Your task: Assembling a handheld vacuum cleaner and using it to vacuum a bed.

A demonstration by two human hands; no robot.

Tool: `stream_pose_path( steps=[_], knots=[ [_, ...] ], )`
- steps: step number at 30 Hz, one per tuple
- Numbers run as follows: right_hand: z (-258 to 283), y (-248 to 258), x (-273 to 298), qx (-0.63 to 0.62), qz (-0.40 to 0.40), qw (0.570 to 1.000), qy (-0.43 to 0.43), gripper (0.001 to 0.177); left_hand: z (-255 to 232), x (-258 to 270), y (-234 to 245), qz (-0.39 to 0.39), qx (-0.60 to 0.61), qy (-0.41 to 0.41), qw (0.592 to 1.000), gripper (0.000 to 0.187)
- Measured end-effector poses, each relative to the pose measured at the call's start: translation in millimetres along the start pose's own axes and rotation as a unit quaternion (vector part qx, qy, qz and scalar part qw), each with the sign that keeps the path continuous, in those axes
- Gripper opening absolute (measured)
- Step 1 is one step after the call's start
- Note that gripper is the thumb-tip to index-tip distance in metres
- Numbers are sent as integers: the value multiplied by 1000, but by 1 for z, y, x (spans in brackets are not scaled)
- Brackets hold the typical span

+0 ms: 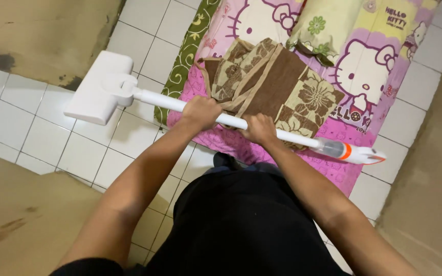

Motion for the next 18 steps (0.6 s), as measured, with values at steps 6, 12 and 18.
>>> stream_pose_path(
  steps=[6, 12, 18],
  knots=[
    [-15, 9, -11, -91, 121, 988, 35, 30, -11, 2, -18, -37, 12, 13, 999, 10],
    [-33, 6, -28, -123, 242, 962, -12, 31, -12, -3, 1, -136, -1, -19, 990, 12],
    [-8, 16, -22, -104, 164, 981, 30, 32, -1, 1, 2, -26, 19, 10, 999, 11]
  ],
)
Point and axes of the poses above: each hand's wrist, its own x-axis away from the middle knuckle, its own y-axis out of the back of the hand, z = x × y, the point moved 5 cm from there along -x, towards the middle knuckle, and after that the axes turned 12 degrees about -z, right-handed, at the moved point
